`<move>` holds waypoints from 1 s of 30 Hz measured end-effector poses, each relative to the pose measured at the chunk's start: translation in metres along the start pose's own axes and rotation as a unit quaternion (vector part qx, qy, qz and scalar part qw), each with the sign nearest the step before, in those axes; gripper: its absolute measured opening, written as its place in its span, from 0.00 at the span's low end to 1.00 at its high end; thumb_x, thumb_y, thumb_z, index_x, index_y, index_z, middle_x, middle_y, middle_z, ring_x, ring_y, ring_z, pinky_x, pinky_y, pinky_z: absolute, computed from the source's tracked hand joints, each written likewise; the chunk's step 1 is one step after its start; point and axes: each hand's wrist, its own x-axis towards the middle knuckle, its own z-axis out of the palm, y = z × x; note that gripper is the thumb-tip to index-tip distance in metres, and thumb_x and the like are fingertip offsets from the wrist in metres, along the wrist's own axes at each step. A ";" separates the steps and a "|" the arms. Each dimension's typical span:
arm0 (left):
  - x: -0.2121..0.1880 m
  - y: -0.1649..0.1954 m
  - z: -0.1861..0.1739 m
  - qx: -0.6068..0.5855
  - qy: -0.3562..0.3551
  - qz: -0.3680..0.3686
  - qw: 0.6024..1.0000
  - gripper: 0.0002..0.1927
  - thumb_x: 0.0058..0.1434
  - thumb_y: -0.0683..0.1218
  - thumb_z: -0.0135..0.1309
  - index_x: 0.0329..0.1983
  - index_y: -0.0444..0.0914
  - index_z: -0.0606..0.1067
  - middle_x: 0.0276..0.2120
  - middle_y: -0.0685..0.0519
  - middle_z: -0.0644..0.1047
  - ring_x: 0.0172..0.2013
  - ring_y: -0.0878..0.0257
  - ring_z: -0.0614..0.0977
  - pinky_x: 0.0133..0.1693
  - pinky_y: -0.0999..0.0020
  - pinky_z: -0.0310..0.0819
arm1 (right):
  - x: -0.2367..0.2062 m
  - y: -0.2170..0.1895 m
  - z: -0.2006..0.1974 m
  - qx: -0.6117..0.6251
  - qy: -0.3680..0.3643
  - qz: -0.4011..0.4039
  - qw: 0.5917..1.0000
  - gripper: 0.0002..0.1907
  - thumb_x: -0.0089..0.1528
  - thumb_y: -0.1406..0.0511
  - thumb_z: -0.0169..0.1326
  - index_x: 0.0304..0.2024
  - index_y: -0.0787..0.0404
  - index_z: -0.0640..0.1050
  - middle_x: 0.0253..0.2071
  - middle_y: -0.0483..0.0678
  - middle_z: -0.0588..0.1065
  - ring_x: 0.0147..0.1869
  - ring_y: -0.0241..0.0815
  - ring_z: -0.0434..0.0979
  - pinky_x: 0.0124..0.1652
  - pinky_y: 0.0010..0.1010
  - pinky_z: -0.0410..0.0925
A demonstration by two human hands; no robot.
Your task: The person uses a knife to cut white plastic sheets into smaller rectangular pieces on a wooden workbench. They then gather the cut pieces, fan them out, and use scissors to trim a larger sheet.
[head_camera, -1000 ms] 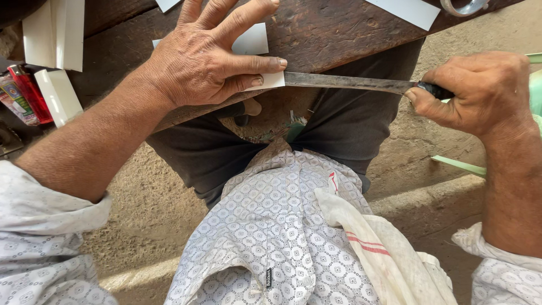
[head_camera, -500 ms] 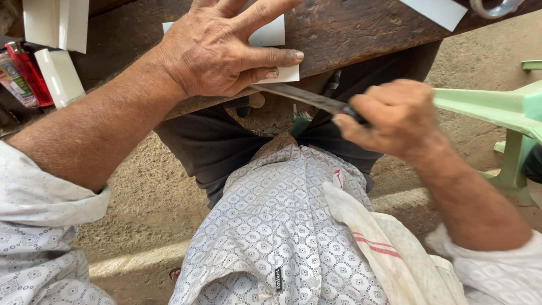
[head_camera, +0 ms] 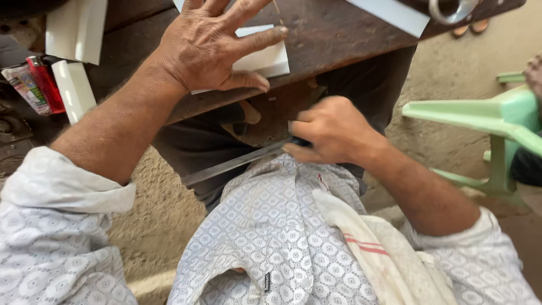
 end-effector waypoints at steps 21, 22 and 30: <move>-0.018 -0.011 -0.054 -0.148 0.093 -0.111 0.978 0.09 0.77 0.41 0.53 0.57 0.36 0.79 0.37 0.51 0.81 0.40 0.62 0.83 0.42 0.62 0.82 | -0.109 0.038 0.011 0.157 0.114 0.218 0.957 0.16 0.64 0.55 0.58 0.28 0.59 0.82 0.21 0.43 0.76 0.18 0.32 0.72 0.16 0.26 0.65; -0.019 -0.005 -0.052 -0.173 0.075 -0.106 0.976 0.10 0.77 0.38 0.49 0.55 0.38 0.80 0.39 0.51 0.81 0.42 0.62 0.83 0.43 0.63 0.83 | -0.117 0.044 0.010 0.169 0.106 0.232 0.952 0.18 0.65 0.54 0.56 0.28 0.58 0.82 0.20 0.42 0.76 0.16 0.30 0.71 0.13 0.24 0.63; -0.004 0.013 -0.041 -0.267 -0.040 -0.181 0.946 0.08 0.64 0.45 0.61 0.44 0.39 0.82 0.36 0.49 0.81 0.36 0.57 0.83 0.38 0.57 0.80 | -0.161 0.061 -0.018 0.123 0.179 0.286 0.933 0.20 0.67 0.52 0.58 0.34 0.62 0.82 0.18 0.43 0.72 0.18 0.33 0.69 0.19 0.25 0.61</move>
